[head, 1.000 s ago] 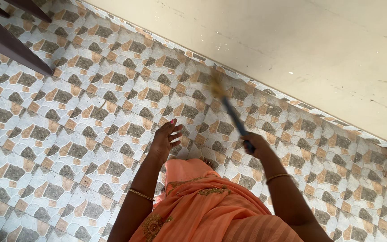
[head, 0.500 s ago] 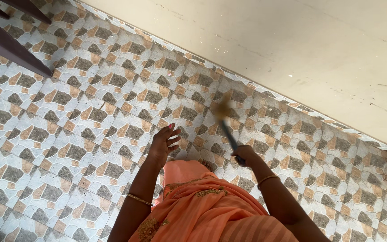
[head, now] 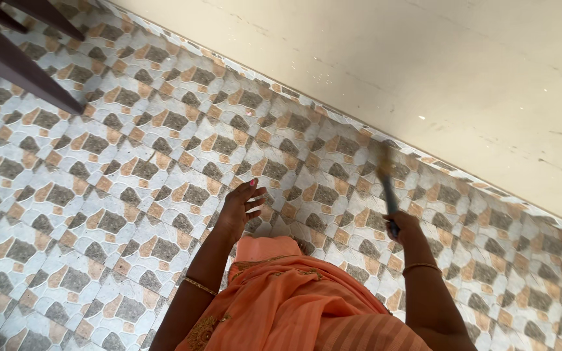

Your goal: The person sweeps a tiled floor using a handheld brush, navigating around a brown plastic chair and along the balcony ledge.

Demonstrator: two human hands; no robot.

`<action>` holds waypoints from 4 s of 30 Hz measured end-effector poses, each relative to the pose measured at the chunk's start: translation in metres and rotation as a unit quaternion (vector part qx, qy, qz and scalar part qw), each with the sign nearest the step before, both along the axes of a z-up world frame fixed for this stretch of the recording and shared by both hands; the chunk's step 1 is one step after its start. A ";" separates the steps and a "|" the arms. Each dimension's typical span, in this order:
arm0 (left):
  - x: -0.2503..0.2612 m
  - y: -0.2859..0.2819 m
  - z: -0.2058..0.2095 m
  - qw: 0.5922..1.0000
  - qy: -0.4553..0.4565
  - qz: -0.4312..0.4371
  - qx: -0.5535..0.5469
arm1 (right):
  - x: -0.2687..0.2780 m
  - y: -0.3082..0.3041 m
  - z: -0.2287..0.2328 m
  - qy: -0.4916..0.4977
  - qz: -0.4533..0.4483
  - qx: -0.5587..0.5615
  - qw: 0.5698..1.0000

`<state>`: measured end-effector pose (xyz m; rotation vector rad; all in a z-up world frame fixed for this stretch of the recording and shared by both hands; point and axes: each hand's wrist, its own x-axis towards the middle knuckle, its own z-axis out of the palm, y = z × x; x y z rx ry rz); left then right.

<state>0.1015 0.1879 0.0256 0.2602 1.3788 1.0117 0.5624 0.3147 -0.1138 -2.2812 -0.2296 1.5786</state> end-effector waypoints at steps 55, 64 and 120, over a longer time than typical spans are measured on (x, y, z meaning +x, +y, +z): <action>-0.034 0.049 -0.011 0.998 -0.006 0.055 0.011 | 0.063 0.074 0.040 0.018 -0.061 0.089 0.994; -0.044 0.033 0.010 0.997 0.020 0.070 -0.007 | -0.225 0.118 -0.006 0.068 0.206 0.067 0.974; -0.080 -0.006 -0.003 0.983 0.001 0.182 -0.016 | -0.197 0.114 0.010 0.112 0.330 0.090 0.933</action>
